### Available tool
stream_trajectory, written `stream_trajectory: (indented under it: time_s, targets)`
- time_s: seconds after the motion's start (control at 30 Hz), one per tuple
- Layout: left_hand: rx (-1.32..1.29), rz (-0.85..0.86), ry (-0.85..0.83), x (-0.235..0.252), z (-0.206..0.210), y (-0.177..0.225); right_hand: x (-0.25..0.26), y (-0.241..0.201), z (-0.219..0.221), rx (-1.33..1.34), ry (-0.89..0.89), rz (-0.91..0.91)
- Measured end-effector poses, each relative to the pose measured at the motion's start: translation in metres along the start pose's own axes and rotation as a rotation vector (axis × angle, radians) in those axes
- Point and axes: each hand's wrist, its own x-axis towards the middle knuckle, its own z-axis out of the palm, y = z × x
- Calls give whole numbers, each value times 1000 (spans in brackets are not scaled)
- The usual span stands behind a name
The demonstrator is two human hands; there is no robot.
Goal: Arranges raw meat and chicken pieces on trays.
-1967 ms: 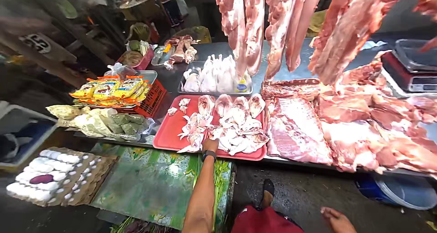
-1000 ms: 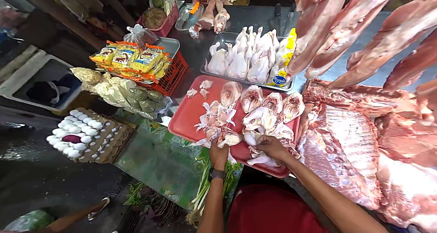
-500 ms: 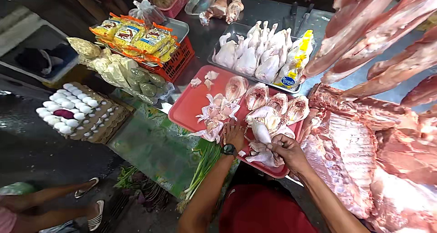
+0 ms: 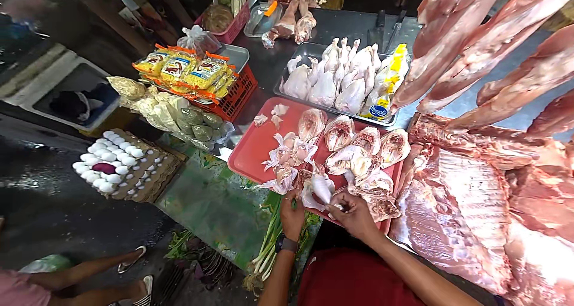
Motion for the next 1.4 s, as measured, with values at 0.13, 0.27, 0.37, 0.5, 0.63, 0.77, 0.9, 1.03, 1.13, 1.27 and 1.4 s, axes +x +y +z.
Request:
stream_trajectory:
  time_s: [0.13,0.27,0.37,0.5,0.63,0.77,0.9,1.03,1.13,1.27,1.4]
  targets:
    - [-134,-274,-21,8,-7,14,16,44,41,-487,-343,132]
    - [93,-222,-66,11,7,11,21,70,56,-641,-518,189]
    - [156,-187,-45,9,15,15,15,69,51,-633,-537,127]
    - [225,-160,-12,10,20,20,-18,64,17,-603,-389,41]
    - [314,85,48,-9,24,42,-62,72,-44,-517,38,71]
    - [442,160,-488,-45,60,78,-81,92,-95,-643,351,252]
    - [763,203,-713,-51,107,75,-55,82,-109,-801,200,544]
    - [735,246,-700,-36,103,70,-37,80,-117,-690,92,699]
    - [551,261,-619,-20,93,61,-36,89,-124,-522,165,666]
    - [340,211,-557,-11,80,53,-37,81,-138,-501,221,563]
    - [224,288,-536,-25,76,32,-30,93,-156,-529,-19,389]
